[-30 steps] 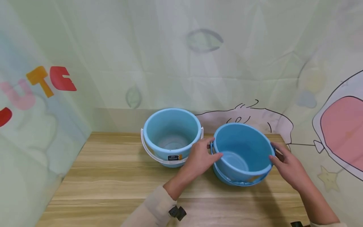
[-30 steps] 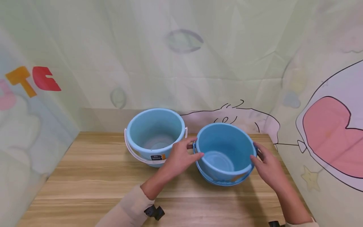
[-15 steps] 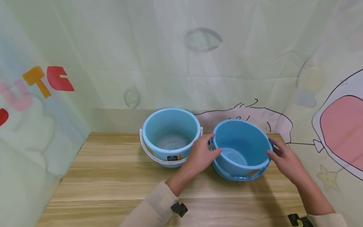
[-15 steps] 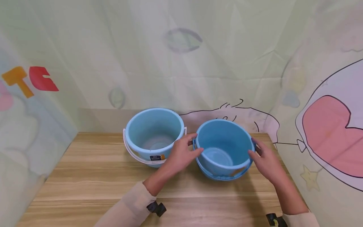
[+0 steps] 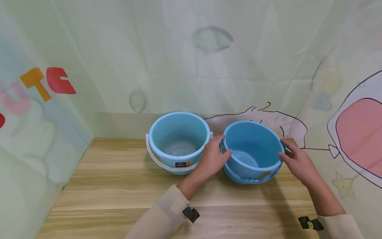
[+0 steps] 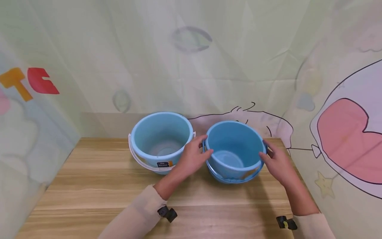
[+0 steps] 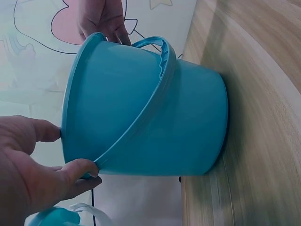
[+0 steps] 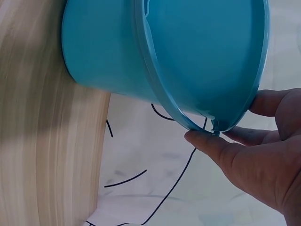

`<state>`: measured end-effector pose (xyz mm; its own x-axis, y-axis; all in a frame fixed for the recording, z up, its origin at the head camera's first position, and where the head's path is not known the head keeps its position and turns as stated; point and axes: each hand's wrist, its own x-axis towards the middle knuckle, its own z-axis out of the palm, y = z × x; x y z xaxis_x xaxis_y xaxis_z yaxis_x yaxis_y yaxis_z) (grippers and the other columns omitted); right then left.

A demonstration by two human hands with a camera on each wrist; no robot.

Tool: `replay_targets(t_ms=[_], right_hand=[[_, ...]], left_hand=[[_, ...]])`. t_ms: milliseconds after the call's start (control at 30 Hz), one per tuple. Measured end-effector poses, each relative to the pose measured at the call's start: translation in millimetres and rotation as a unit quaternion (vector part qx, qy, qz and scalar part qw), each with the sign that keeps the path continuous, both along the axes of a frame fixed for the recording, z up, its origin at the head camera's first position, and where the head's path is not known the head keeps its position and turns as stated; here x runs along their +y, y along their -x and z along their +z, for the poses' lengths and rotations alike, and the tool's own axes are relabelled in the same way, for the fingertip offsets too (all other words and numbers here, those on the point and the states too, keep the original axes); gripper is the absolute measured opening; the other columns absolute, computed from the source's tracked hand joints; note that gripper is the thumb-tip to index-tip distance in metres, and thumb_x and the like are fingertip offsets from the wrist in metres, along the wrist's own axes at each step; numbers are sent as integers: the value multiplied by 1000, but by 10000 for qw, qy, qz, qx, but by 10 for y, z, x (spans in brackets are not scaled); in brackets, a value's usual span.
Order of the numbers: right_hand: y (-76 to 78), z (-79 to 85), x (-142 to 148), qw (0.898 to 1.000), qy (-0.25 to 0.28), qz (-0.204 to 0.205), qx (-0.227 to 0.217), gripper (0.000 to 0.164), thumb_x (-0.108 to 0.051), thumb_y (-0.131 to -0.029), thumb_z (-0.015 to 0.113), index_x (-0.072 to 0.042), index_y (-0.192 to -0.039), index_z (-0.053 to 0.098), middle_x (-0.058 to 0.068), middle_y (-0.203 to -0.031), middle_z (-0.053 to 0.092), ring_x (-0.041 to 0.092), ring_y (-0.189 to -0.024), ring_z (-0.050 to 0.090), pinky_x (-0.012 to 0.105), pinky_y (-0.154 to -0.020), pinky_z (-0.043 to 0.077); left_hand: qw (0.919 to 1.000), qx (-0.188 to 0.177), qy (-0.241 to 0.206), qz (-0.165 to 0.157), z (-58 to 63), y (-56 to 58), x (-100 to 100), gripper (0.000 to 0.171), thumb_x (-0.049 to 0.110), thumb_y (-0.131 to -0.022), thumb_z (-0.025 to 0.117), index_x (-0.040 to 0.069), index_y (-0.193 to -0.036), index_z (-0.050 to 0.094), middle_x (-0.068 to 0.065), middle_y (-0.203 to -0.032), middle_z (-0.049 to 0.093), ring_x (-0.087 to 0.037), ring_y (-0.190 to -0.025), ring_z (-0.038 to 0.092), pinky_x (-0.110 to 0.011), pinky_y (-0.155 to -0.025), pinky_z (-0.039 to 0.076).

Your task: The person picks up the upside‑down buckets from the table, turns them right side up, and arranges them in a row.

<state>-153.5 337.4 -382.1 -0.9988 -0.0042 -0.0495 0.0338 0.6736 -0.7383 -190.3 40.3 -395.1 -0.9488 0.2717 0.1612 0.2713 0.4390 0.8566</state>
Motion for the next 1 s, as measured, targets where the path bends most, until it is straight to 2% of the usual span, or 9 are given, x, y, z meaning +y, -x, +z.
replay_targets(t_ms=[200,400,667,800,1000], right_hand=[[49,-10,29,9999,-141,-26,-7,66,-23,-110,49,6,-161,20,39,-161,25,61,-141,35,62,-100,46],[99,-8,55,9999,-114,-52,-21,66,-25,-110,50,4,-161,21,37,-162,25,59,-141,37,61,-101,46],[146,-8,64,10000,15,-60,-63,66,-25,-110,49,3,-162,20,35,-164,23,58,-144,34,60,-103,45],[158,-9,52,9999,43,-122,-53,66,-27,-110,48,2,-162,19,34,-165,22,58,-145,33,61,-104,44],[161,-7,22,9997,202,-155,-47,67,-29,-110,48,0,-163,17,32,-166,20,58,-146,30,63,-105,42]], left_hand=[[10000,-2,-3,42,-15,21,27,60,20,-98,71,0,-150,49,-16,-151,53,-30,-139,53,-46,-113,48],[9999,95,73,24,-11,75,44,60,20,-98,69,-1,-150,48,-17,-151,53,-30,-140,52,-45,-113,47],[10000,-8,56,-18,-1,143,70,61,18,-98,67,-2,-151,46,-17,-153,51,-30,-141,51,-45,-113,48],[9999,103,53,-33,6,182,82,60,16,-97,67,-3,-150,47,-19,-152,52,-31,-141,51,-45,-114,47],[9999,-75,61,-138,31,218,94,61,15,-98,65,-3,-152,44,-18,-152,50,-31,-140,50,-47,-114,47]])
